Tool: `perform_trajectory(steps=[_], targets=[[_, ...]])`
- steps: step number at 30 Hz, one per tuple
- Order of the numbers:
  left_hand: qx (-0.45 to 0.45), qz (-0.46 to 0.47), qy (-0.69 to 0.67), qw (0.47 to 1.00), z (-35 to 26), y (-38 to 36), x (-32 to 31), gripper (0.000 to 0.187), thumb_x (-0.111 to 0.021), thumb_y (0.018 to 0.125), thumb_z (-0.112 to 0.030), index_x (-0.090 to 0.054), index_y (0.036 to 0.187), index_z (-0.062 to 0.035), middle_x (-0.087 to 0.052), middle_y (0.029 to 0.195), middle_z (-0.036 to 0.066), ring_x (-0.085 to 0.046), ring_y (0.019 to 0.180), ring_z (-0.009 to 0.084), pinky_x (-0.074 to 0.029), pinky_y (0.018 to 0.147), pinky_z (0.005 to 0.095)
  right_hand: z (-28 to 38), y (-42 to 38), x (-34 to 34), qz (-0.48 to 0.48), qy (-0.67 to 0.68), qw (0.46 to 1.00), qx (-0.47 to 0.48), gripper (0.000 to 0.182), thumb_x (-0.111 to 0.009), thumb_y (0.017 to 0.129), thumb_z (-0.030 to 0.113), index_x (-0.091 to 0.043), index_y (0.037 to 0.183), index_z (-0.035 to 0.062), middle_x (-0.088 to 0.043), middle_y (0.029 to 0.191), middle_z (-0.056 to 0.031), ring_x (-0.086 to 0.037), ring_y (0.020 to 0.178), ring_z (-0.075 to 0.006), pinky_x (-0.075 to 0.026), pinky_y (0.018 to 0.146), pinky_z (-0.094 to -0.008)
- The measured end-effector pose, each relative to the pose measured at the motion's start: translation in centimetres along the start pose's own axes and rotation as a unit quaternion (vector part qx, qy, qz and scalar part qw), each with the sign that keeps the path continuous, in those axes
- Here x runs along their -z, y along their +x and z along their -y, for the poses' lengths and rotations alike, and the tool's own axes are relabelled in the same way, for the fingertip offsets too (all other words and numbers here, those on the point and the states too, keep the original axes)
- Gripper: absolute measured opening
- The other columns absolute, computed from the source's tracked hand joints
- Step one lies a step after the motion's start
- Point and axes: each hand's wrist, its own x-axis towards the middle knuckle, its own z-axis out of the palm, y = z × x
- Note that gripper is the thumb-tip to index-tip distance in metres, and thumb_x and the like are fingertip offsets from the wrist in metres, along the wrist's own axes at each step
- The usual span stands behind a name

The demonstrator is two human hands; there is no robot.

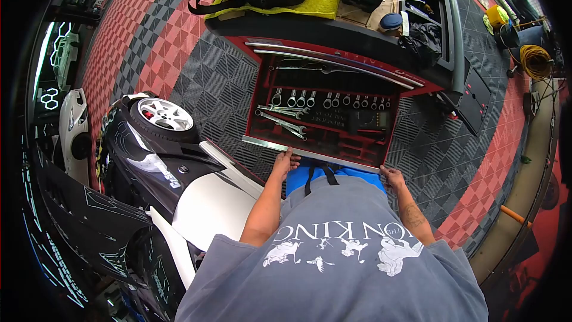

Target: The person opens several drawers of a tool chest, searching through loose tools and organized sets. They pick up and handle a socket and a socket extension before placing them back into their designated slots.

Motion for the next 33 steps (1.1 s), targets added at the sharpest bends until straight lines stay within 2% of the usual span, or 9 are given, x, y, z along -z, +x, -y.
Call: perform_trajectory(steps=[6, 9, 15, 16, 21, 23, 28, 33], targets=[[0.004, 0.001, -0.006, 1.0, 0.8, -0.7, 0.3, 0.049, -0.052, 0.095, -0.051, -0.051, 0.109, -0.0035, -0.067, 0.089, 0.011, -0.061, 0.063, 0.0148, -0.052, 0.055, 0.0267, -0.4, -0.9, -0.2, -0.007, -0.008, 1.0, 0.008, 0.046, -0.072, 0.081, 0.05, -0.07, 0.09, 0.0057, -0.064, 0.099, -0.009, -0.059, 0.092, -0.0217, -0.053, 0.068, -0.0416], [0.008, -0.001, -0.004, 1.0, 1.1, -1.1, 0.5, 0.049, -0.051, 0.095, -0.05, -0.051, 0.11, -0.0032, -0.066, 0.089, 0.012, -0.06, 0.063, 0.015, -0.052, 0.056, 0.0271, -1.3, -0.3, -0.3, 0.008, 0.007, 1.0, 0.007, 0.046, -0.072, 0.081, 0.048, -0.069, 0.091, 0.0038, -0.065, 0.101, -0.0105, -0.06, 0.093, -0.0233, -0.054, 0.069, -0.0425], [-0.004, 0.003, -0.006, 1.0, 1.9, -1.7, 1.0, 0.049, -0.049, 0.096, -0.05, -0.052, 0.109, -0.0026, -0.066, 0.089, 0.011, -0.06, 0.063, 0.0149, -0.052, 0.056, 0.0272, -1.1, -1.3, -0.1, 0.027, -0.019, 0.999, 0.0, 0.046, -0.074, 0.081, 0.047, -0.068, 0.087, 0.0012, -0.064, 0.095, -0.0104, -0.06, 0.087, -0.0233, -0.054, 0.066, -0.0423], [-0.003, 0.01, -0.001, 1.0, 2.1, -1.8, 1.2, 0.053, -0.05, 0.095, -0.052, -0.052, 0.111, -0.0015, -0.066, 0.092, 0.012, -0.06, 0.066, 0.0146, -0.051, 0.057, 0.0263, -1.0, -1.6, -0.1, 0.034, -0.012, 0.999, -0.003, 0.045, -0.074, 0.08, 0.049, -0.068, 0.089, 0.0051, -0.052, 0.075, -0.0008, -0.049, 0.069, -0.0155, -0.046, 0.06, -0.0349], [-0.003, 0.011, 0.006, 1.0, 2.8, -2.0, 1.4, 0.056, -0.05, 0.095, -0.054, -0.053, 0.111, -0.0004, -0.065, 0.095, 0.012, -0.06, 0.069, 0.0135, -0.051, 0.059, 0.0248, -1.0, -1.4, 0.2, 0.049, -0.047, 0.998, -0.006, 0.044, -0.076, 0.079, 0.048, -0.068, 0.088, 0.0049, -0.053, 0.075, -0.0014, -0.051, 0.071, -0.0156, -0.048, 0.06, -0.0346], [-0.007, 0.014, 0.003, 1.0, 3.0, -2.1, 1.4, 0.055, -0.049, 0.095, -0.054, -0.052, 0.11, -0.0006, -0.066, 0.095, 0.012, -0.061, 0.069, 0.0129, -0.051, 0.059, 0.0249, -0.8, -1.3, 0.3, 0.051, -0.077, 0.996, 0.003, 0.045, -0.076, 0.079, 0.048, -0.069, 0.088, 0.0044, -0.058, 0.079, -0.0032, -0.056, 0.076, -0.0174, -0.052, 0.064, -0.037], [-0.009, 0.0, -0.012, 1.0, 3.0, -2.8, 1.0, 0.054, -0.049, 0.095, -0.053, -0.049, 0.111, -0.0013, -0.066, 0.094, 0.012, -0.061, 0.066, 0.0127, -0.051, 0.056, 0.0243, 0.3, -1.2, 0.5, 0.047, -0.175, 0.983, -0.009, 0.045, -0.077, 0.078, 0.046, -0.071, 0.089, 0.0028, -0.063, 0.089, -0.0084, -0.062, 0.081, -0.0212, -0.055, 0.065, -0.0386], [-0.016, -0.007, -0.014, 1.0, 3.2, -2.9, 1.1, 0.052, -0.049, 0.096, -0.052, -0.049, 0.109, -0.0016, -0.066, 0.093, 0.012, -0.061, 0.065, 0.0128, -0.051, 0.056, 0.0244, 1.2, -1.3, 0.6, 0.063, -0.186, 0.98, -0.02, 0.047, -0.077, 0.077, 0.046, -0.071, 0.094, 0.0022, -0.065, 0.094, -0.0101, -0.062, 0.084, -0.0225, -0.056, 0.064, -0.0382]])
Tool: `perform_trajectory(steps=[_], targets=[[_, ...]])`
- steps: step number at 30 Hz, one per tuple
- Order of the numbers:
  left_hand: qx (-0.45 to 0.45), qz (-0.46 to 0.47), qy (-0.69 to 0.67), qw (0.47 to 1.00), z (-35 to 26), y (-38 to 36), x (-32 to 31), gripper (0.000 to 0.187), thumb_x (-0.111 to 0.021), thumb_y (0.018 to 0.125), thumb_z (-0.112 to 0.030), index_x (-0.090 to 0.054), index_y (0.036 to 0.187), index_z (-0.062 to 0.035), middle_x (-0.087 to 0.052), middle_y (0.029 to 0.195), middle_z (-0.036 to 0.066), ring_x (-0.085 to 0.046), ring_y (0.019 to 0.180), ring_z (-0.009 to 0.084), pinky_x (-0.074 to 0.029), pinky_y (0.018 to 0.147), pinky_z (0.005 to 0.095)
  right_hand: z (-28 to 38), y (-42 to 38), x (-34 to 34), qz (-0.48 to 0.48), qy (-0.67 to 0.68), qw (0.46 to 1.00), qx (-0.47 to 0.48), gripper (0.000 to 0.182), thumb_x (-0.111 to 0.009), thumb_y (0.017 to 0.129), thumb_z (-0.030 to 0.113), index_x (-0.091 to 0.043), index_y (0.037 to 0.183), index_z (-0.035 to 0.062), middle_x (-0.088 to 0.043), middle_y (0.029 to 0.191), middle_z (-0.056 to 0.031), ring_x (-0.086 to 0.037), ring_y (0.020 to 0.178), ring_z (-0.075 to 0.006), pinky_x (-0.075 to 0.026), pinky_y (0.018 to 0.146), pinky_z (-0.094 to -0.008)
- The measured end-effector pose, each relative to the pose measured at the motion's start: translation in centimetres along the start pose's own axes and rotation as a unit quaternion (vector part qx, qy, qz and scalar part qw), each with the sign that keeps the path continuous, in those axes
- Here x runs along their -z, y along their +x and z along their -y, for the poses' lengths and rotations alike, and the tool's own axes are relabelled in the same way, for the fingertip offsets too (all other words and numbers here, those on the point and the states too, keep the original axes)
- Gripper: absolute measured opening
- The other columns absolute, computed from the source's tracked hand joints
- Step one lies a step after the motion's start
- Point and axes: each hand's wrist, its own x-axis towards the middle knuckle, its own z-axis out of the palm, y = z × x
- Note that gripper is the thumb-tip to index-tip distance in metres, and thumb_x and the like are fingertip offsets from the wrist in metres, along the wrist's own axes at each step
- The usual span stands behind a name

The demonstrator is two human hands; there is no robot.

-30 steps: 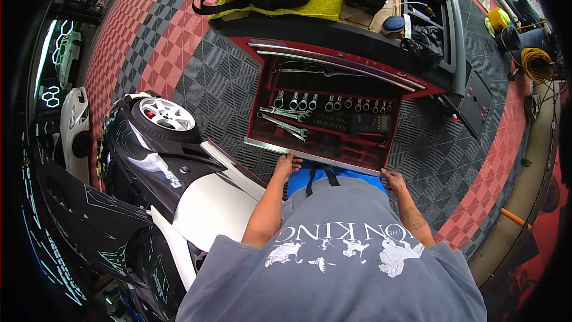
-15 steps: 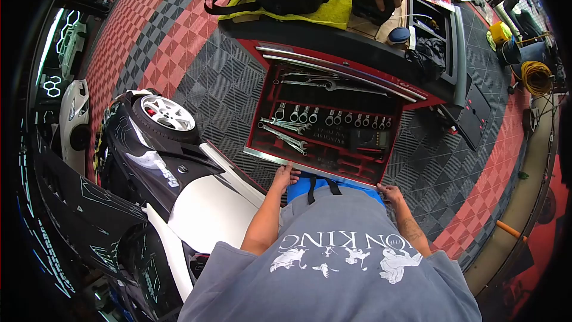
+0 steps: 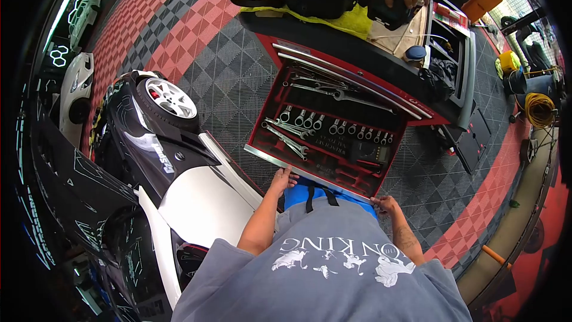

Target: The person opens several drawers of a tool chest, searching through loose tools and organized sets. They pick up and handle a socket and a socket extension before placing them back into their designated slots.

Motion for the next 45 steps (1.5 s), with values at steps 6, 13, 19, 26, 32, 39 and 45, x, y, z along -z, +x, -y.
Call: perform_trajectory(steps=[6, 13, 19, 26, 32, 39, 45], targets=[[0.001, -0.009, 0.018, 1.0, -0.1, 0.0, -0.2, 0.047, -0.044, 0.099, -0.048, -0.05, 0.111, -0.0029, -0.067, 0.091, 0.011, -0.06, 0.062, 0.0131, -0.051, 0.054, 0.0253, 0.0, 0.4, 0.1, -0.001, -0.05, 0.999, 0.004, 0.055, -0.077, 0.077, 0.047, -0.069, 0.102, -0.0014, -0.066, 0.1, -0.0134, -0.064, 0.086, -0.0243, -0.058, 0.062, -0.0383], [0.004, -0.012, 0.061, 0.998, -0.1, 0.6, 0.1, 0.051, -0.044, 0.098, -0.05, -0.051, 0.117, -0.0031, -0.068, 0.092, 0.012, -0.061, 0.062, 0.0132, -0.051, 0.053, 0.0249, 1.1, 1.2, 1.0, 0.03, -0.127, 0.991, 0.005, 0.05, -0.077, 0.078, 0.046, -0.07, 0.1, 0.0017, -0.066, 0.099, -0.0111, -0.063, 0.084, -0.0228, -0.058, 0.063, -0.0349], [-0.008, -0.03, 0.069, 0.997, -0.6, 1.0, -0.2, 0.05, -0.045, 0.098, -0.047, -0.05, 0.121, -0.0027, -0.068, 0.09, 0.012, -0.061, 0.059, 0.0139, -0.05, 0.051, 0.0246, 2.1, 0.8, 1.0, 0.005, -0.134, 0.99, 0.05, 0.051, -0.075, 0.079, 0.045, -0.072, 0.094, -0.0031, -0.068, 0.093, -0.0168, -0.065, 0.072, -0.021, -0.057, 0.055, -0.0329], [-0.001, -0.025, 0.08, 0.996, -1.1, 1.5, -0.2, 0.05, -0.046, 0.097, -0.048, -0.05, 0.119, -0.0025, -0.068, 0.089, 0.012, -0.061, 0.059, 0.0132, -0.05, 0.049, 0.0236, 2.8, 0.1, 1.4, 0.002, -0.106, 0.994, 0.029, 0.055, -0.076, 0.079, 0.043, -0.068, 0.103, -0.0061, -0.067, 0.099, -0.0181, -0.065, 0.079, -0.0233, -0.057, 0.059, -0.0336], [-0.012, -0.032, 0.069, 0.997, -0.9, 1.5, -0.2, 0.052, -0.046, 0.097, -0.049, -0.05, 0.118, -0.0014, -0.069, 0.088, 0.012, -0.061, 0.059, 0.0128, -0.05, 0.049, 0.0234, 3.4, 0.0, 1.5, 0.017, -0.139, 0.99, 0.028, 0.054, -0.075, 0.08, 0.043, -0.069, 0.102, -0.0059, -0.067, 0.104, -0.0195, -0.066, 0.088, -0.0254, -0.059, 0.063, -0.0359], [-0.003, -0.02, 0.077, 0.997, -1.3, 0.7, -0.2, 0.051, -0.046, 0.097, -0.049, -0.05, 0.12, -0.003, -0.069, 0.091, 0.011, -0.061, 0.062, 0.013, -0.05, 0.052, 0.0243, 2.8, 0.2, 1.5, 0.027, -0.134, 0.99, 0.03, 0.052, -0.076, 0.079, 0.044, -0.07, 0.101, -0.0031, -0.067, 0.106, -0.0191, -0.065, 0.09, -0.0259, -0.058, 0.064, -0.0381], [0.011, -0.012, 0.067, 0.998, -1.6, -0.3, -0.2, 0.049, -0.045, 0.098, -0.048, -0.05, 0.12, -0.004, -0.068, 0.092, 0.011, -0.059, 0.063, 0.0123, -0.05, 0.056, 0.0256, 2.1, 0.5, 1.4, 0.033, -0.117, 0.992, 0.026, 0.052, -0.077, 0.078, 0.044, -0.07, 0.096, -0.0046, -0.067, 0.097, -0.0158, -0.064, 0.081, -0.0232, -0.057, 0.059, -0.0354]])
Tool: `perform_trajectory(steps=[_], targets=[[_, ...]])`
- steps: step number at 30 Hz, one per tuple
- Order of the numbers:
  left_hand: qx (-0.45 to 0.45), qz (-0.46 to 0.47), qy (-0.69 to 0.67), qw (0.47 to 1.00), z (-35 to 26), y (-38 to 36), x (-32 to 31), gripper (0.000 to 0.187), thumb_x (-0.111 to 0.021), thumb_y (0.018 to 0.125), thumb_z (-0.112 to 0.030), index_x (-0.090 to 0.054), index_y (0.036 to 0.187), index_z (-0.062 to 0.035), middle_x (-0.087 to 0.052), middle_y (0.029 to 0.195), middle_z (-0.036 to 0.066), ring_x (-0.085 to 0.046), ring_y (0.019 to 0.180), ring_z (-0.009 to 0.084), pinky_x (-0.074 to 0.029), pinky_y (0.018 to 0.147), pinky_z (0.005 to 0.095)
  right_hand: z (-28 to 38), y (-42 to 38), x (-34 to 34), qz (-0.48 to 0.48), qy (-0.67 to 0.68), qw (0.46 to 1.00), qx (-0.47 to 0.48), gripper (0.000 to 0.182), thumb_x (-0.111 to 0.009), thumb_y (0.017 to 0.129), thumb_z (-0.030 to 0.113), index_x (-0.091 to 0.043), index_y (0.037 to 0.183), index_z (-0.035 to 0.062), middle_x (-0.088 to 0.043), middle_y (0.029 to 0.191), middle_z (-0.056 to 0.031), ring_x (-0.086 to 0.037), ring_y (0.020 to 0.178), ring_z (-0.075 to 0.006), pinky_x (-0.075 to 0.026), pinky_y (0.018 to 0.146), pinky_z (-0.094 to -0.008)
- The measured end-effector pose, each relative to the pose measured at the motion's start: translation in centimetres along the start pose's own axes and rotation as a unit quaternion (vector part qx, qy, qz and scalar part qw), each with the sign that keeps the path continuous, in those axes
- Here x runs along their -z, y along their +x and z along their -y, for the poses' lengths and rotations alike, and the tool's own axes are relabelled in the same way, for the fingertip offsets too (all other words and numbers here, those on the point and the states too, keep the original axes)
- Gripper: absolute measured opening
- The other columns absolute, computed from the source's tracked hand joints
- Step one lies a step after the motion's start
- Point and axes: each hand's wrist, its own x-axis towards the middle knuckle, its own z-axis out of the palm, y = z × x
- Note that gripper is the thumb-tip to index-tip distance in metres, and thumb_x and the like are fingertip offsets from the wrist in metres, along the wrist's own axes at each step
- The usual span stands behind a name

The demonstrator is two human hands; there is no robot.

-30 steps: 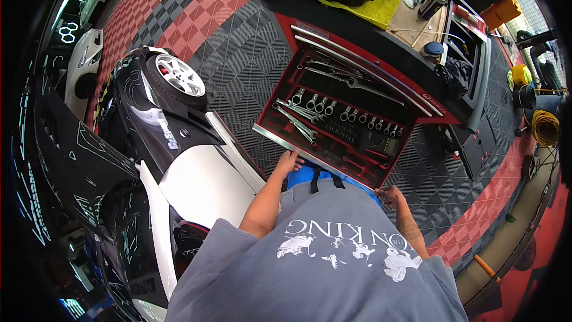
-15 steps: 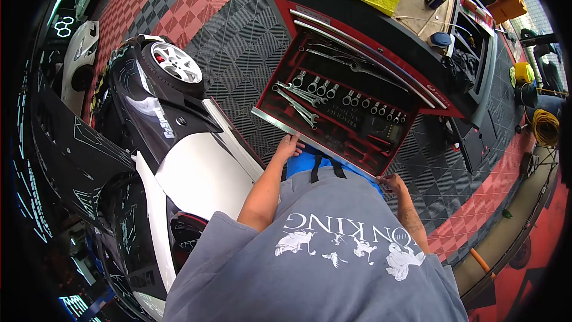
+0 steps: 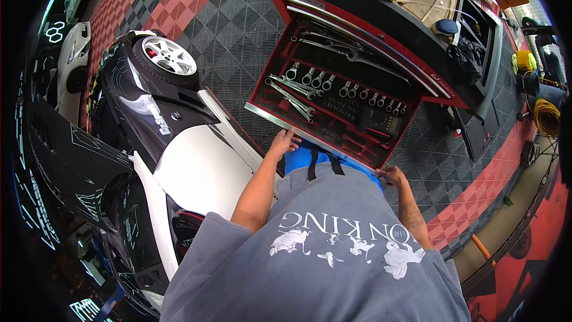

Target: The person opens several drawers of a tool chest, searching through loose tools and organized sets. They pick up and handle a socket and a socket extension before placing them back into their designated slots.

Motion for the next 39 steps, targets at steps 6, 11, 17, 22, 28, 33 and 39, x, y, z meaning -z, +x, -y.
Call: perform_trajectory(steps=[6, 11, 17, 22, 28, 33, 39], targets=[[0.008, 0.012, 0.003, 1.0, 0.1, 0.0, 0.0, 0.049, -0.045, 0.098, -0.048, -0.05, 0.119, -0.0041, -0.068, 0.092, 0.01, -0.059, 0.063, 0.0121, -0.05, 0.057, 0.0255, -0.6, 0.7, -0.2, 0.002, -0.034, 0.999, 0.003, 0.048, -0.073, 0.08, 0.048, -0.073, 0.094, 0.0023, -0.064, 0.08, -0.0077, -0.063, 0.071, -0.0169, -0.058, 0.056, -0.0305], [0.008, 0.021, 0.003, 1.0, 0.1, 0.3, 0.4, 0.053, -0.049, 0.095, -0.052, -0.051, 0.114, -0.003, -0.066, 0.093, 0.009, -0.059, 0.065, 0.0111, -0.05, 0.058, 0.0244, -0.8, 0.9, -0.7, -0.025, -0.008, 1.0, 0.001, 0.048, -0.073, 0.08, 0.048, -0.073, 0.093, 0.0019, -0.063, 0.078, -0.0088, -0.063, 0.07, -0.0172, -0.057, 0.054, -0.0304], [0.004, 0.016, 0.002, 1.0, -0.4, 0.6, 0.2, 0.051, -0.05, 0.095, -0.053, -0.053, 0.11, -0.0039, -0.066, 0.091, 0.01, -0.059, 0.064, 0.0117, -0.05, 0.057, 0.0249, -0.1, 0.2, -0.3, -0.032, 0.001, 0.999, -0.012, 0.051, -0.075, 0.078, 0.048, -0.073, 0.094, -0.0004, -0.067, 0.085, -0.012, -0.065, 0.072, -0.0195, -0.057, 0.055, -0.031], [0.005, 0.02, 0.014, 1.0, -1.0, 0.8, 0.0, 0.055, -0.05, 0.094, -0.055, -0.052, 0.109, -0.0027, -0.067, 0.093, 0.012, -0.061, 0.065, 0.0123, -0.05, 0.057, 0.0247, -0.3, 0.6, 0.0, -0.04, 0.016, 0.999, -0.007, 0.052, -0.075, 0.078, 0.046, -0.072, 0.095, -0.0028, -0.067, 0.087, -0.0128, -0.066, 0.076, -0.0208, -0.059, 0.06, -0.033], [-0.002, 0.02, 0.014, 1.0, -0.7, 1.1, 0.0, 0.051, -0.049, 0.095, -0.053, -0.051, 0.107, -0.0032, -0.068, 0.092, 0.011, -0.061, 0.065, 0.0126, -0.049, 0.056, 0.0239, -0.1, 0.3, 0.0, -0.036, 0.023, 0.999, -0.006, 0.055, -0.074, 0.079, 0.045, -0.069, 0.105, -0.0028, -0.068, 0.098, -0.0116, -0.067, 0.086, -0.0234, -0.061, 0.064, -0.0347], [0.001, 0.017, 0.016, 1.0, -0.4, 1.1, 0.1, 0.051, -0.05, 0.095, -0.053, -0.05, 0.107, -0.0036, -0.068, 0.091, 0.01, -0.061, 0.064, 0.0122, -0.049, 0.056, 0.0239, -0.9, 0.9, -0.4, -0.043, 0.046, 0.998, 0.011, 0.06, -0.077, 0.077, 0.043, -0.066, 0.109, -0.0063, -0.068, 0.096, -0.0137, -0.066, 0.077, -0.0231, -0.058, 0.062, -0.034], [-0.001, 0.017, 0.018, 1.0, -0.4, 1.1, 0.1, 0.05, -0.049, 0.095, -0.053, -0.051, 0.107, -0.0039, -0.068, 0.09, 0.01, -0.06, 0.064, 0.0117, -0.049, 0.055, 0.0238, -0.7, 0.7, -0.4, -0.023, 0.062, 0.998, -0.012, 0.058, -0.078, 0.077, 0.04, -0.065, 0.111, -0.0046, -0.067, 0.101, -0.014, -0.065, 0.083, -0.024, -0.058, 0.062, -0.0348]])
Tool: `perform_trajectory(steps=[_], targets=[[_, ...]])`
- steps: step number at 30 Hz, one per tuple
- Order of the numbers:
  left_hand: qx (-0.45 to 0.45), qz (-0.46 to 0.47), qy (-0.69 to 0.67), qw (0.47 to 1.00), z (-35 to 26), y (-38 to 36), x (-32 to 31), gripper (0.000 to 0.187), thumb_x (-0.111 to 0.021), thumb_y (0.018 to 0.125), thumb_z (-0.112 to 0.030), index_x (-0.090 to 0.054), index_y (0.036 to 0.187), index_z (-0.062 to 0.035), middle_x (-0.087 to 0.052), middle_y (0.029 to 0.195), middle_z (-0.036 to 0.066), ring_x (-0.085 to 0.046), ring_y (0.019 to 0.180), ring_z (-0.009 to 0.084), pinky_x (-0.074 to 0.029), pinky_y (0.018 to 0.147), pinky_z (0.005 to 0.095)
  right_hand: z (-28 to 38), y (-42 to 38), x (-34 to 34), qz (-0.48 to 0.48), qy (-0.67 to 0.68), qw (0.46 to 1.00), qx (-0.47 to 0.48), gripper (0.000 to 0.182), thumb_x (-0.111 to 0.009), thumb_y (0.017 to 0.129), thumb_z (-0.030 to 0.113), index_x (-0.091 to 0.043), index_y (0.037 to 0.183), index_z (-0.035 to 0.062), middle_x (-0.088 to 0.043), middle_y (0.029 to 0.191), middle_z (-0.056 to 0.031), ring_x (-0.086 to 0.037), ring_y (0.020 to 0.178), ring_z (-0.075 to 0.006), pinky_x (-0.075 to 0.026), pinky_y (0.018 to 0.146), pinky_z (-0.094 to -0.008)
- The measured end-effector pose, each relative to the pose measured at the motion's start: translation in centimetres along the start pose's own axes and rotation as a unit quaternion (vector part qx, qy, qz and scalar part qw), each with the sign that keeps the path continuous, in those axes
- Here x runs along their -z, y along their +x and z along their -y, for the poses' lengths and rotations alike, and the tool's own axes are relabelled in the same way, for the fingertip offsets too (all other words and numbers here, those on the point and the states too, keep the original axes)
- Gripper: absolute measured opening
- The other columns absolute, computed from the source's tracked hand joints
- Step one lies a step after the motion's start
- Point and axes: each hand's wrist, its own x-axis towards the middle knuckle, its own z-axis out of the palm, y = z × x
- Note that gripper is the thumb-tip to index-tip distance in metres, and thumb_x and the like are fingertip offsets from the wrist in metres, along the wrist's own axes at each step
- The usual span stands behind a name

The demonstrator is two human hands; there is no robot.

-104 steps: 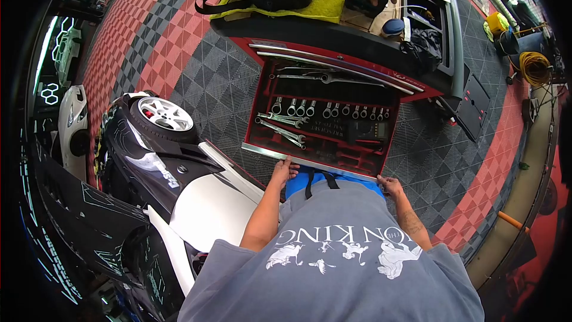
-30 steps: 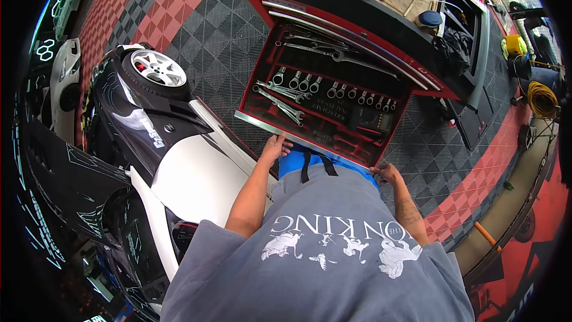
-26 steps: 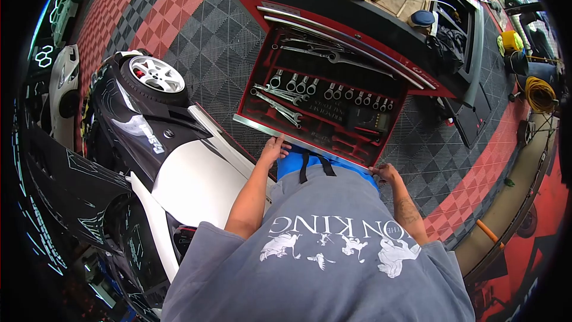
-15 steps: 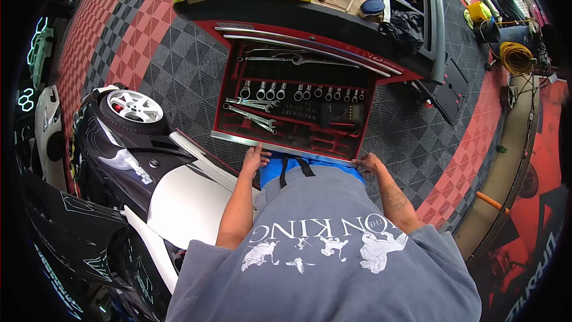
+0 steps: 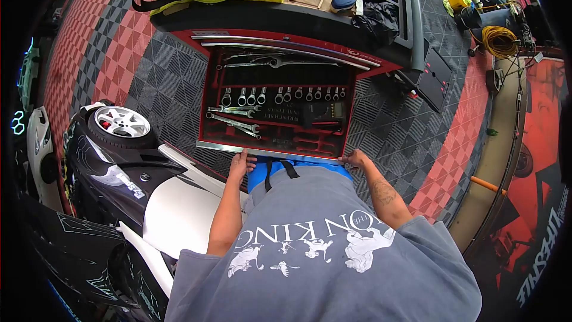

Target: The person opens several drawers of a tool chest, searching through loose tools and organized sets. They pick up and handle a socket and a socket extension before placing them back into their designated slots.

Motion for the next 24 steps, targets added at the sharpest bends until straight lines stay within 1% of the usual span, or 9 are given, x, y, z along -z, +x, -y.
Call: perform_trajectory(steps=[7, 10, 14, 17, 18, 20, 22, 24], targets=[[-0.002, -0.004, 0.004, 1.0, 0.3, 0.0, 0.2, 0.05, -0.05, 0.095, -0.052, -0.051, 0.107, -0.0035, -0.068, 0.09, 0.011, -0.061, 0.063, 0.0121, -0.049, 0.055, 0.0241, 0.2, -0.1, -0.1, -0.008, -0.002, 1.0, 0.004, 0.058, -0.079, 0.077, 0.039, -0.064, 0.11, -0.0068, -0.066, 0.1, -0.0142, -0.065, 0.085, -0.0246, -0.059, 0.063, -0.0352], [-0.004, -0.005, 0.009, 1.0, 0.4, 0.0, 0.0, 0.05, -0.05, 0.095, -0.052, -0.051, 0.106, -0.0031, -0.068, 0.089, 0.011, -0.06, 0.063, 0.0122, -0.049, 0.054, 0.0239, 0.3, -0.4, 0.0, -0.001, -0.003, 1.0, 0.004, 0.06, -0.079, 0.076, 0.039, -0.063, 0.11, -0.0082, -0.066, 0.102, -0.0152, -0.065, 0.086, -0.0256, -0.06, 0.063, -0.0353], [-0.003, -0.009, 0.014, 1.0, 0.5, 0.2, 0.1, 0.05, -0.049, 0.096, -0.052, -0.051, 0.104, -0.0025, -0.068, 0.089, 0.011, -0.06, 0.063, 0.0123, -0.049, 0.054, 0.0238, 0.7, -0.8, 0.2, 0.004, -0.012, 1.0, -0.008, 0.063, -0.079, 0.076, 0.039, -0.062, 0.113, -0.0087, -0.065, 0.109, -0.0173, -0.065, 0.092, -0.0288, -0.06, 0.064, -0.0362], [-0.005, -0.011, 0.022, 1.0, 0.6, 0.1, 0.0, 0.049, -0.046, 0.097, -0.05, -0.051, 0.107, -0.0014, -0.068, 0.089, 0.011, -0.06, 0.063, 0.0126, -0.049, 0.055, 0.0247, 0.8, -1.0, 0.1, 0.008, -0.012, 1.0, -0.011, 0.063, -0.079, 0.076, 0.04, -0.063, 0.113, -0.0086, -0.065, 0.11, -0.0176, -0.066, 0.093, -0.0296, -0.06, 0.066, -0.0365], [-0.007, -0.015, 0.025, 1.0, 0.6, 0.1, 0.0, 0.05, -0.045, 0.098, -0.049, -0.051, 0.109, -0.0003, -0.068, 0.089, 0.012, -0.06, 0.063, 0.0129, -0.05, 0.056, 0.0257, 0.9, -1.1, 0.1, 0.002, -0.014, 1.0, -0.005, 0.062, -0.079, 0.076, 0.04, -0.063, 0.112, -0.0086, -0.065, 0.11, -0.0175, -0.066, 0.093, -0.0293, -0.06, 0.066, -0.0368], [-0.012, -0.01, 0.021, 1.0, 0.8, 0.1, 0.1, 0.05, -0.045, 0.098, -0.049, -0.051, 0.109, -0.0001, -0.068, 0.089, 0.012, -0.06, 0.063, 0.0126, -0.05, 0.055, 0.0254, 0.5, -1.1, 0.0, -0.004, -0.015, 1.0, 0.001, 0.062, -0.078, 0.077, 0.04, -0.064, 0.111, -0.0086, -0.066, 0.11, -0.0175, -0.066, 0.093, -0.029, -0.06, 0.065, -0.037], [-0.017, -0.004, 0.018, 1.0, 0.9, 0.2, 0.1, 0.05, -0.045, 0.098, -0.049, -0.051, 0.108, 0.0, -0.068, 0.089, 0.011, -0.06, 0.063, 0.0124, -0.05, 0.055, 0.0251, -0.1, -0.5, -0.3, -0.018, -0.007, 1.0, 0.02, 0.056, -0.077, 0.077, 0.044, -0.069, 0.102, -0.0047, -0.066, 0.096, -0.0137, -0.065, 0.087, -0.0254, -0.061, 0.065, -0.0378], [-0.015, 0.002, 0.006, 1.0, 0.9, 0.3, 0.2, 0.048, -0.048, 0.097, -0.05, -0.049, 0.105, -0.0028, -0.068, 0.089, 0.012, -0.06, 0.061, 0.0125, -0.048, 0.053, 0.0229, -0.5, -0.1, -0.3, -0.013, -0.003, 1.0, 0.024, 0.056, -0.077, 0.077, 0.044, -0.069, 0.103, -0.0045, -0.066, 0.097, -0.0137, -0.065, 0.087, -0.0257, -0.061, 0.066, -0.0381]])
